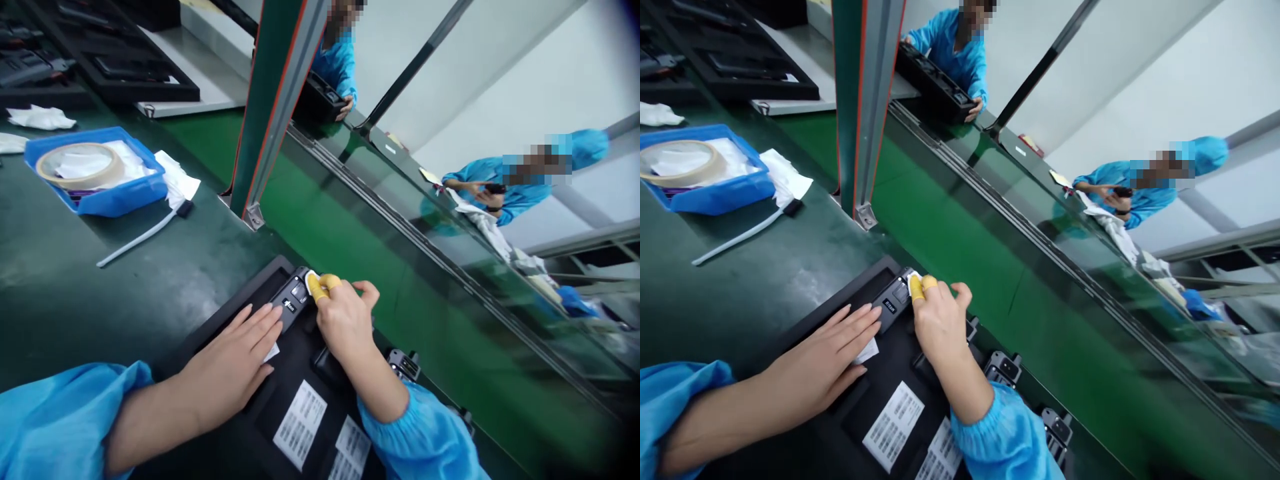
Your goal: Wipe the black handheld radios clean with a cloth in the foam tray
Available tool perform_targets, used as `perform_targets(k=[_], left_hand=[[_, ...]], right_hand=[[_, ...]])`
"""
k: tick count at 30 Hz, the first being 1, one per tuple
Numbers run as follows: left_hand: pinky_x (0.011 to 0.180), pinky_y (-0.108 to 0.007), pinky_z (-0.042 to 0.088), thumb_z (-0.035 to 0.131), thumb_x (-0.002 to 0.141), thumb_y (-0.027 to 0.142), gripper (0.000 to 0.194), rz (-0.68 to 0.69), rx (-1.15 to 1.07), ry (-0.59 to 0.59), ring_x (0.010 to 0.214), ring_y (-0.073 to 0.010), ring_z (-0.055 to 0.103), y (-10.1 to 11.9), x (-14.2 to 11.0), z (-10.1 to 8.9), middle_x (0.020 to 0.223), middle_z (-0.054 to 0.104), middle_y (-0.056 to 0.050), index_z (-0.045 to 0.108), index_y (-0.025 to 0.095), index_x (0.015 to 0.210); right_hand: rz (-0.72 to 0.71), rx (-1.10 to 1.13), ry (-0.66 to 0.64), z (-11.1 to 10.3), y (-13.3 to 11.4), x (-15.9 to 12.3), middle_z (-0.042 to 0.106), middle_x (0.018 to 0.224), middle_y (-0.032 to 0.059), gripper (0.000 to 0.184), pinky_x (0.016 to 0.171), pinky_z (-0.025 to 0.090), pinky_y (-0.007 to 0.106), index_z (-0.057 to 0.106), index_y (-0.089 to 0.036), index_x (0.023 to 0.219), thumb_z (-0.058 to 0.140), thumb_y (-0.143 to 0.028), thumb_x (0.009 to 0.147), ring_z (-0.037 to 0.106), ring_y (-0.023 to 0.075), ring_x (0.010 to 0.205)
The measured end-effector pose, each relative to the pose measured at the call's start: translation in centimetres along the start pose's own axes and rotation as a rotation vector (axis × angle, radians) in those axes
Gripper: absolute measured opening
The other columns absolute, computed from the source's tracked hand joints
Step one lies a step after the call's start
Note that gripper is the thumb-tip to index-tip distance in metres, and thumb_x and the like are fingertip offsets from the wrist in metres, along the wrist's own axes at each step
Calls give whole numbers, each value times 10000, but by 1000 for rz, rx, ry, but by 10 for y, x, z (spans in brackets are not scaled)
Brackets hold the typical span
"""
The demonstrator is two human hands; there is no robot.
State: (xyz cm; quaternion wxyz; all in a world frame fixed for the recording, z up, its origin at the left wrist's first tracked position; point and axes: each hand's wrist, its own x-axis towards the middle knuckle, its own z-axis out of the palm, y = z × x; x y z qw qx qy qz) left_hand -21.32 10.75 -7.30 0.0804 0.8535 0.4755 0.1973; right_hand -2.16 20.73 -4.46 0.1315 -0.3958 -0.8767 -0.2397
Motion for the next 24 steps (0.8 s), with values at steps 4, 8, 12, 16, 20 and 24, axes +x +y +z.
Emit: perform_targets(k=[4, 8, 12, 16, 20, 24], left_hand=[[1112, -428, 299, 476, 895, 229, 457, 6, 7, 13, 1343, -253, 374, 0, 1, 3, 1445, 415, -130, 449, 97, 1332], [1116, -422, 305, 475, 898, 232, 468, -7, 21, 4, 1344, -237, 373, -1, 1, 2, 1457, 404, -110, 429, 111, 1348], [1112, -414, 324, 466, 901, 233, 487, -7, 11, -3, 1352, -217, 361, -3, 1, 1, 1462, 398, -97, 395, 121, 1369], [1112, -414, 328, 460, 899, 239, 486, -4, 22, 6, 1359, -222, 348, -1, 1, 3, 1470, 387, -97, 397, 120, 1366], [1107, -417, 335, 443, 908, 252, 488, -26, 35, 13, 1362, -225, 343, 0, 0, 4, 1469, 387, -99, 383, 126, 1376], [1090, -420, 358, 446, 904, 240, 494, -6, 59, 11, 1357, -231, 352, 0, 0, 4, 1461, 398, -107, 378, 115, 1378]], right_hand=[[-10, -26, 5, 0, 0, -7, 626, 886, 34, 283, 884, 188, 404, 635, -186, 648, 451, -14, 777, 473, 149, 769], [-42, -42, 44, 5, -3, 6, 627, 874, 29, 272, 883, 184, 407, 649, -189, 714, 446, -27, 795, 474, 150, 771], [16, -64, 49, 6, 0, 4, 618, 830, 27, 291, 878, 181, 405, 649, -185, 718, 421, -25, 802, 461, 146, 741], [75, -34, 27, 3, -5, -7, 589, 779, 20, 337, 883, 185, 402, 629, -188, 674, 375, -1, 794, 460, 150, 746], [23, -21, 45, 4, -11, 6, 574, 757, 13, 320, 883, 173, 402, 617, -193, 646, 397, -13, 795, 450, 146, 735], [57, -36, 55, 6, -5, 18, 529, 689, 3, 301, 864, 171, 403, 603, -188, 598, 430, -23, 781, 423, 140, 695]])
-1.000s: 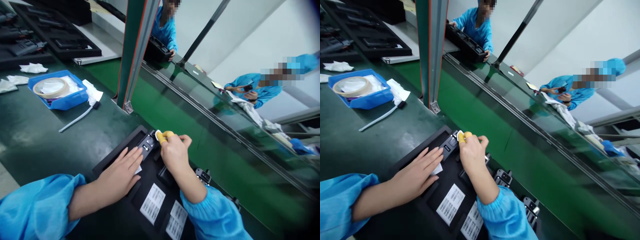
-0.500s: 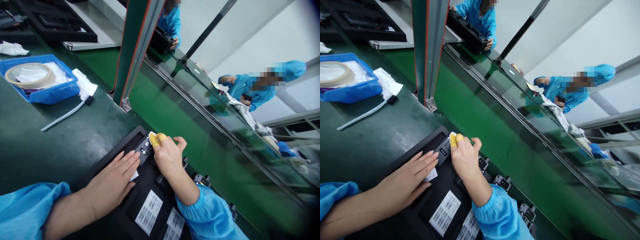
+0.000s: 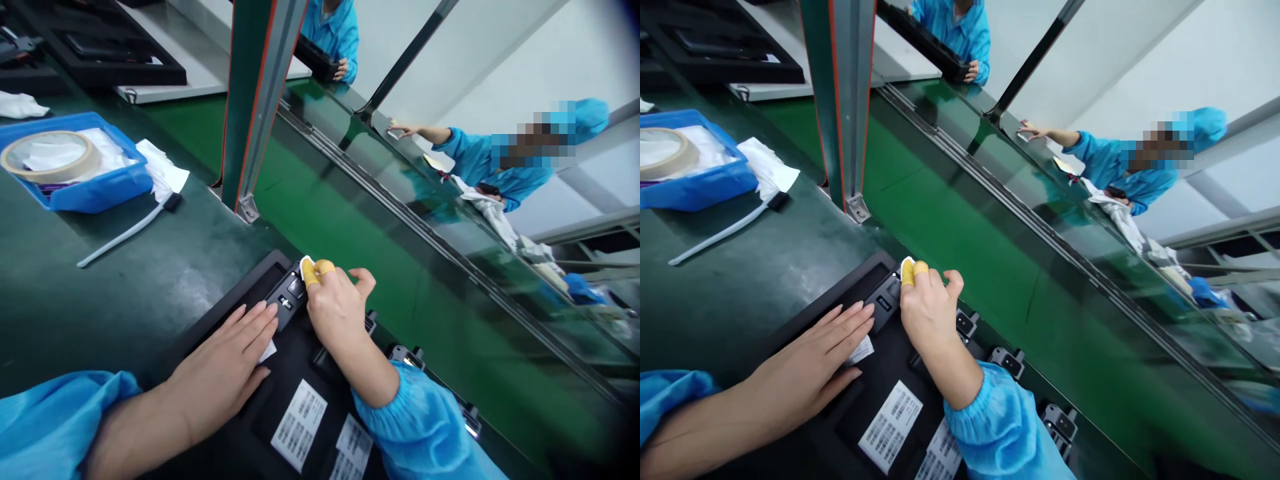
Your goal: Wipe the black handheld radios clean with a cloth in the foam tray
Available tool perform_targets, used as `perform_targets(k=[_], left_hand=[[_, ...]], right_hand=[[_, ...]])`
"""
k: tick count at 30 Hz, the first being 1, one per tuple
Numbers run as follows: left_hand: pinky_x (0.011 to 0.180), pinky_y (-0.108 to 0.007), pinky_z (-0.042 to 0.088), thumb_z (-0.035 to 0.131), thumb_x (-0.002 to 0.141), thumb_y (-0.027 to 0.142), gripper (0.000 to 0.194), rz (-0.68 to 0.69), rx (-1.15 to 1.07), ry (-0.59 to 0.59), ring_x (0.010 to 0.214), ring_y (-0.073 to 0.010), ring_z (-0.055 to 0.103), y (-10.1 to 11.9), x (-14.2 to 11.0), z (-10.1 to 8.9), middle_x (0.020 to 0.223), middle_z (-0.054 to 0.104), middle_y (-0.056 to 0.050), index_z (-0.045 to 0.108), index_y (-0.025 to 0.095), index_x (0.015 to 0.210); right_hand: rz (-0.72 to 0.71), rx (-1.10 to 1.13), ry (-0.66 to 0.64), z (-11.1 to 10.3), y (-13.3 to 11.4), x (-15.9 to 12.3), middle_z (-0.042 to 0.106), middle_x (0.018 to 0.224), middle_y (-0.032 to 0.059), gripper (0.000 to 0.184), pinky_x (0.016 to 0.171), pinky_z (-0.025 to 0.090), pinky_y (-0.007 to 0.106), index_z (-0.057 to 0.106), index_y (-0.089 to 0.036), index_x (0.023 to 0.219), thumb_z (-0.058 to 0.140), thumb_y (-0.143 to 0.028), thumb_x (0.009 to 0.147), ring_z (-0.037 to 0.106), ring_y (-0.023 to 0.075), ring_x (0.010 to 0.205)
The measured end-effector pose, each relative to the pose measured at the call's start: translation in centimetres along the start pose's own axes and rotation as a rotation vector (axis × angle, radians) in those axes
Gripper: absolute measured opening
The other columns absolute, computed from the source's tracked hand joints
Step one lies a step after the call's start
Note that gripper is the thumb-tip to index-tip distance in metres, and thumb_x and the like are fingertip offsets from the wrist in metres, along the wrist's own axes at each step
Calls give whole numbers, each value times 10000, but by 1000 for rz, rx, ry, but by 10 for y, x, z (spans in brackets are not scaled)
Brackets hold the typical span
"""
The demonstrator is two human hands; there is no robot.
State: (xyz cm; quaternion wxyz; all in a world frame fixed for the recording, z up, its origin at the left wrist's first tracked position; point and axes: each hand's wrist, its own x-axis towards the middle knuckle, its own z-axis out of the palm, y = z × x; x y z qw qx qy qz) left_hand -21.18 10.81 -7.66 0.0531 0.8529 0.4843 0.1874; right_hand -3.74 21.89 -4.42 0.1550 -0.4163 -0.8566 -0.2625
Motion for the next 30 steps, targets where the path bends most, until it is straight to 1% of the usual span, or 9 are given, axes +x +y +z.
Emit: perform_targets(k=[4, 7, 10, 13, 16, 19, 21, 26, 30], left_hand=[[1101, -421, 339, 453, 898, 234, 498, -1, -12, -5, 1367, -232, 333, 0, 0, 0, 1474, 378, -102, 380, 123, 1378], [1109, -419, 327, 450, 898, 231, 499, -12, -40, -1, 1367, -229, 334, 1, 0, 0, 1473, 381, -100, 376, 126, 1380], [1109, -416, 328, 442, 897, 218, 494, -14, -58, 15, 1362, -229, 342, 1, 0, -1, 1464, 395, -105, 378, 117, 1376], [1104, -418, 336, 459, 892, 218, 482, -4, -60, 16, 1350, -236, 364, 2, 0, -2, 1449, 416, -114, 400, 113, 1359], [1096, -425, 351, 483, 889, 225, 474, -2, -54, 15, 1338, -244, 383, 3, 0, -4, 1433, 437, -121, 417, 115, 1345], [1084, -451, 366, 491, 892, 224, 474, -2, -53, 39, 1337, -260, 383, 4, -1, -7, 1422, 446, -141, 415, 101, 1343], [1082, -461, 370, 485, 897, 218, 455, 9, -58, 48, 1323, -256, 406, 5, -1, -9, 1397, 477, -142, 427, 102, 1333], [1058, -491, 394, 481, 895, 195, 376, 34, -39, 17, 1257, -263, 489, 3, 0, -11, 1326, 551, -140, 505, 100, 1258], [1055, -477, 402, 466, 902, 186, 367, 27, -70, 30, 1249, -254, 499, 4, 1, -10, 1314, 561, -143, 510, 97, 1255]], right_hand=[[91, 56, -37, 3, 4, -11, 505, 683, 2, 297, 857, 182, 403, 579, -180, 556, 426, -9, 745, 423, 137, 698], [141, 91, -21, 3, 3, -25, 490, 674, -2, 293, 850, 197, 395, 568, -177, 556, 410, -5, 733, 414, 132, 691], [161, 100, -32, -1, 3, -36, 490, 666, -5, 287, 835, 212, 393, 562, -182, 562, 399, -18, 732, 405, 134, 683], [132, 80, -35, -5, 9, -34, 533, 701, 12, 271, 826, 220, 400, 576, -178, 556, 413, -32, 715, 408, 136, 683], [93, 59, 10, -4, 13, -22, 575, 760, 31, 271, 831, 215, 398, 625, -174, 608, 430, -20, 719, 421, 137, 698], [5, 82, -5, 1, 10, -8, 602, 812, 35, 284, 846, 200, 393, 650, -186, 658, 449, -5, 743, 441, 142, 729], [-54, 106, -23, 3, 6, -4, 608, 831, 31, 282, 859, 192, 395, 656, -194, 678, 458, -12, 764, 450, 143, 743], [-107, 131, -29, 0, 9, -16, 604, 821, 21, 284, 888, 177, 405, 653, -197, 697, 449, -22, 789, 458, 139, 749], [-117, 121, -18, -5, 15, -25, 612, 857, 28, 299, 893, 179, 406, 660, -193, 728, 428, -13, 787, 458, 139, 751]])
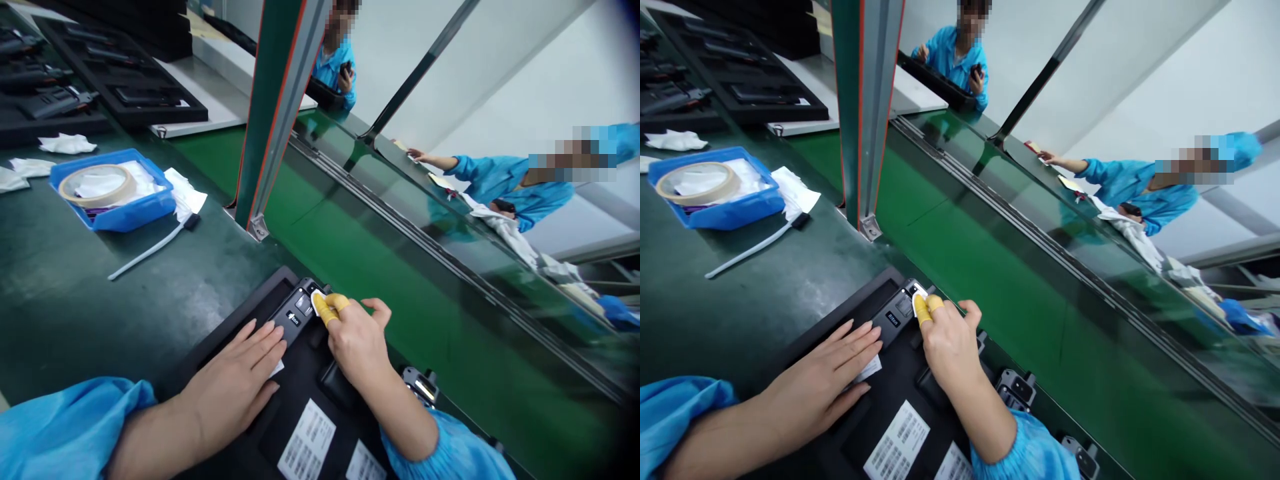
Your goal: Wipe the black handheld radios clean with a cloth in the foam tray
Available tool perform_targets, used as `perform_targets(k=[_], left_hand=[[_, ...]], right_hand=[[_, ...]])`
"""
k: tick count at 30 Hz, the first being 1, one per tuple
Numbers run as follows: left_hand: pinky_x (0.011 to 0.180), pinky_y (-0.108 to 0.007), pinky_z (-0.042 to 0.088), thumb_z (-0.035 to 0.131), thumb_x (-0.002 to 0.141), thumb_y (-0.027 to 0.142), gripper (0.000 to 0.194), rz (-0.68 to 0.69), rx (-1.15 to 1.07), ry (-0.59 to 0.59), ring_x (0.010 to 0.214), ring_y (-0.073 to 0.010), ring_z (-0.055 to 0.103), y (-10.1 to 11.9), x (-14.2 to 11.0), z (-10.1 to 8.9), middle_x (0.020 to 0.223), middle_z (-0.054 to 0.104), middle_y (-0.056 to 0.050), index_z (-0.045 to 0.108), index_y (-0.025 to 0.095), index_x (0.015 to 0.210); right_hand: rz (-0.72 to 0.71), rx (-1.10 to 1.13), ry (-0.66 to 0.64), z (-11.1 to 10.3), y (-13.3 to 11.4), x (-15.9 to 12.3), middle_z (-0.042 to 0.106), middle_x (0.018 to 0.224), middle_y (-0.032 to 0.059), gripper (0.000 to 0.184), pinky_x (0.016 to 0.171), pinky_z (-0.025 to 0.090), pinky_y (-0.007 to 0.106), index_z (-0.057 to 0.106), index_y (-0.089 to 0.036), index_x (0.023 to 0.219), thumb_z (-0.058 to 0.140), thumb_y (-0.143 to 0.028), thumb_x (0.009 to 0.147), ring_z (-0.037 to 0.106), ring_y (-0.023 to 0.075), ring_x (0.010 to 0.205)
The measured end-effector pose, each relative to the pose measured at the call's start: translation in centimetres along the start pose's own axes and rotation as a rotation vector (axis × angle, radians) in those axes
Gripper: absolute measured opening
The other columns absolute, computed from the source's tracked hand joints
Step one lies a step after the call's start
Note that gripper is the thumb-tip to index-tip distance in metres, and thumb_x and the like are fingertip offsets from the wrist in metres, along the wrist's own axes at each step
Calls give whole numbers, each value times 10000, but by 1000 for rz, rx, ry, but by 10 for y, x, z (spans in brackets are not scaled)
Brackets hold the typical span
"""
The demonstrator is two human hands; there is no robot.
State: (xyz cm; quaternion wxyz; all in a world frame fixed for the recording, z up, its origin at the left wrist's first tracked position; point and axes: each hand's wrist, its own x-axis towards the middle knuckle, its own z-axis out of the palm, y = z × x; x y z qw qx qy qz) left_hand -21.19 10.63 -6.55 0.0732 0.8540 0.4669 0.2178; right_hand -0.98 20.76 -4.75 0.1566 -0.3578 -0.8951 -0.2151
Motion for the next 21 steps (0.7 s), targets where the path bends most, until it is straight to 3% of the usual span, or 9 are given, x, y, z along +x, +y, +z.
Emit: perform_targets(k=[5, 9, 16, 21], left_hand=[[1066, -482, 388, 451, 904, 176, 362, -21, -24, 22, 1249, -253, 500, 0, -1, 1, 1315, 561, -140, 519, 106, 1252], [1065, -458, 397, 440, 901, 164, 370, -23, -13, 12, 1245, -237, 506, -1, -1, 1, 1323, 557, -128, 515, 117, 1261], [1065, -454, 398, 453, 906, 192, 366, -13, -9, -7, 1259, -252, 488, 0, 1, -1, 1334, 544, -141, 524, 93, 1251], [1091, -458, 360, 447, 922, 215, 363, -33, -39, 29, 1280, -246, 464, 5, -1, -2, 1344, 540, -117, 529, 114, 1260]], right_hand=[[-3, -54, 17, 2, -7, 17, 576, 756, 10, 300, 880, 183, 401, 632, -200, 646, 439, -29, 800, 445, 141, 734], [110, -121, 10, 3, -13, 27, 538, 690, 1, 291, 849, 201, 396, 628, -197, 651, 442, -24, 793, 433, 140, 696], [259, -132, 21, 1, -30, -7, 508, 668, -3, 285, 829, 245, 366, 611, -164, 663, 408, 5, 770, 431, 127, 658], [311, -141, 39, -1, -22, -11, 529, 701, 1, 261, 830, 239, 379, 622, -176, 704, 418, -27, 770, 438, 137, 689]])
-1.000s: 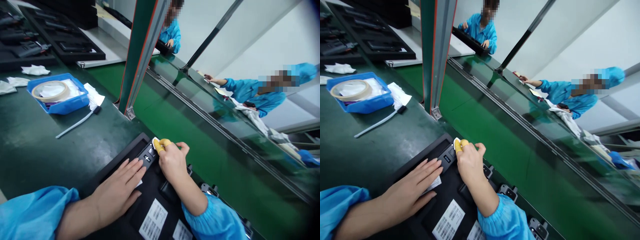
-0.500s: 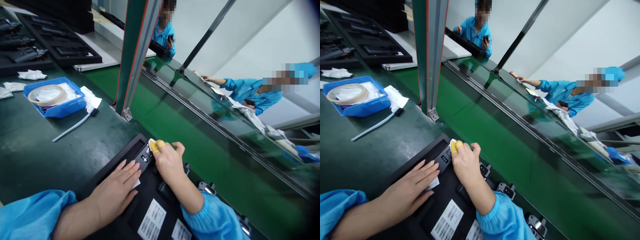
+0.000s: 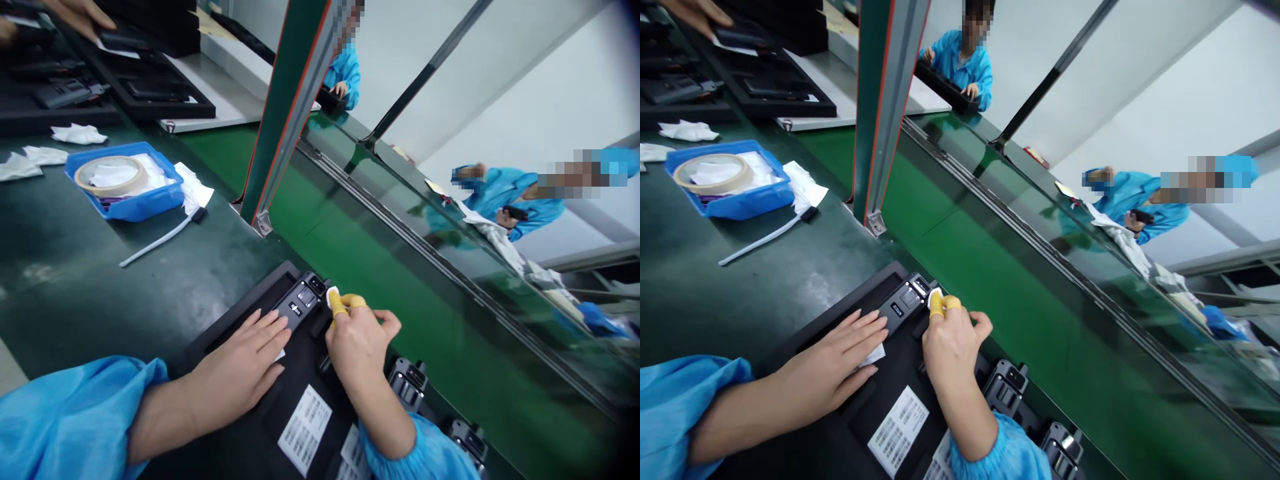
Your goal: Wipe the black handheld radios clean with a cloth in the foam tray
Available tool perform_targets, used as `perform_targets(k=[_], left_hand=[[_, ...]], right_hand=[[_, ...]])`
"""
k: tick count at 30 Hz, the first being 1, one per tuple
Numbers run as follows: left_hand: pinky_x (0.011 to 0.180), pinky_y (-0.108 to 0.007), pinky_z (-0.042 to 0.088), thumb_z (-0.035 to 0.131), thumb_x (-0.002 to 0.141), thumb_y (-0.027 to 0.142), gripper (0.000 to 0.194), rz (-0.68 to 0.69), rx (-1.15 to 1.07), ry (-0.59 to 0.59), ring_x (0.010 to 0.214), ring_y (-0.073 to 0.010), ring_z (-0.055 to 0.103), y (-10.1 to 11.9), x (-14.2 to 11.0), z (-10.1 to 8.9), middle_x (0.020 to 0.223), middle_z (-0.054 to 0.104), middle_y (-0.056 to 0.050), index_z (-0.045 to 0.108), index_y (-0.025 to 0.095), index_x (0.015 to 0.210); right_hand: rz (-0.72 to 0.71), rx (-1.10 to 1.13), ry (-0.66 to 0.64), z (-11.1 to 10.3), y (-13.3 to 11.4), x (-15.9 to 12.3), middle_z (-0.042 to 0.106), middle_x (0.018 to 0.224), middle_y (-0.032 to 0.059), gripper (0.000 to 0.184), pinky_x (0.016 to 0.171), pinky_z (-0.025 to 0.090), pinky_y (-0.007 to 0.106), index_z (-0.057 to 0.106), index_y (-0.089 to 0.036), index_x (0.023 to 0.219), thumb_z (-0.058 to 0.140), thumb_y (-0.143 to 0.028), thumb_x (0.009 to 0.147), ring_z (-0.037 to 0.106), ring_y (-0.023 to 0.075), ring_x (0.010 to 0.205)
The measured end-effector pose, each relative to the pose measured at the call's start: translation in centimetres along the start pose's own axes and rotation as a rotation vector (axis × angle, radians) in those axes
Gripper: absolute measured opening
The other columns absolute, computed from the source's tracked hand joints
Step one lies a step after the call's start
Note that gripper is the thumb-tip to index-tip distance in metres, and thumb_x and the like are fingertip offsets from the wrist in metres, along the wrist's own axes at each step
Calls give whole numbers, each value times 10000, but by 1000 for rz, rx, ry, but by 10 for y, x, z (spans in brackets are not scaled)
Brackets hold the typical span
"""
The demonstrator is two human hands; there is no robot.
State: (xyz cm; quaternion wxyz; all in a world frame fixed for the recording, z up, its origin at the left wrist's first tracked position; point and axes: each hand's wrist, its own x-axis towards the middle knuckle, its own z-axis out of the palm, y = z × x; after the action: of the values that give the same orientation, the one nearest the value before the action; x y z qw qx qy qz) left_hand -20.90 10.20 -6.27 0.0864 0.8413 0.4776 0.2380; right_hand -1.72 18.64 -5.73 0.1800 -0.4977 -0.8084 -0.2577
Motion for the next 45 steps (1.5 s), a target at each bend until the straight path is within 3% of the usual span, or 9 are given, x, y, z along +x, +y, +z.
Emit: perform_targets(k=[7, 10, 14, 19, 23, 28, 33, 40, 45], left_hand=[[1096, -474, 341, 463, 921, 246, 317, 21, -42, 40, 1220, -243, 527, 4, -4, 4, 1265, 605, -117, 590, 117, 1181], [1101, -453, 335, 453, 924, 252, 323, 20, -44, 18, 1222, -234, 526, 4, -4, 4, 1268, 604, -112, 583, 125, 1190], [1109, -440, 321, 437, 927, 252, 328, 10, -54, -17, 1241, -234, 506, 5, -4, 3, 1272, 601, -113, 578, 123, 1195], [1117, -458, 293, 426, 934, 261, 362, 32, -24, -45, 1266, -252, 478, 5, -5, 7, 1309, 566, -140, 543, 96, 1234], [1126, -453, 278, 429, 934, 263, 370, 23, -37, -48, 1280, -245, 463, 5, -6, 10, 1322, 555, -138, 525, 91, 1248], [1126, -436, 281, 416, 939, 249, 336, 5, -58, -27, 1279, -245, 464, 7, -6, 13, 1308, 568, -132, 545, 110, 1216], [1133, -440, 262, 401, 949, 265, 365, 10, -61, -38, 1282, -242, 460, 6, -6, 15, 1317, 561, -133, 523, 102, 1252], [1123, -452, 268, 417, 937, 224, 352, 26, -94, -14, 1266, -268, 475, 7, -6, 16, 1294, 572, -160, 548, 57, 1218], [1131, -425, 261, 407, 944, 252, 366, 5, -77, -33, 1272, -240, 471, 6, -6, 17, 1310, 567, -132, 531, 88, 1246]], right_hand=[[-139, 14, -46, 8, -4, 29, 538, 696, 5, 273, 843, 215, 387, 622, -185, 638, 452, -14, 765, 445, 145, 721], [-114, 7, -44, 8, 2, 19, 533, 683, -1, 279, 855, 210, 388, 627, -187, 646, 449, -3, 759, 447, 147, 713], [-48, 29, -11, -1, 9, 2, 590, 792, 32, 275, 840, 217, 397, 668, -171, 802, 446, -13, 760, 466, 150, 719], [-225, 155, -53, -13, -19, -1, 648, 948, 37, 333, 849, 231, 382, 660, -191, 924, 432, -8, 766, 513, 144, 777], [-286, 179, -63, -13, -32, -6, 648, 911, 37, 267, 855, 227, 380, 652, -178, 830, 441, -18, 792, 515, 143, 775], [-189, 176, -61, -11, -25, -20, 631, 893, 25, 331, 872, 232, 375, 635, -196, 916, 386, -5, 810, 506, 136, 752], [-273, 175, -85, -9, -33, -11, 623, 860, 23, 280, 861, 235, 379, 616, -196, 746, 394, -48, 831, 507, 142, 769], [-279, 124, -95, -16, -21, -18, 640, 904, 39, 297, 858, 245, 379, 622, -177, 842, 372, -20, 820, 502, 139, 748], [-285, 160, -131, -9, -31, -14, 630, 872, 22, 244, 867, 239, 392, 627, -220, 783, 436, -72, 818, 498, 155, 764]])
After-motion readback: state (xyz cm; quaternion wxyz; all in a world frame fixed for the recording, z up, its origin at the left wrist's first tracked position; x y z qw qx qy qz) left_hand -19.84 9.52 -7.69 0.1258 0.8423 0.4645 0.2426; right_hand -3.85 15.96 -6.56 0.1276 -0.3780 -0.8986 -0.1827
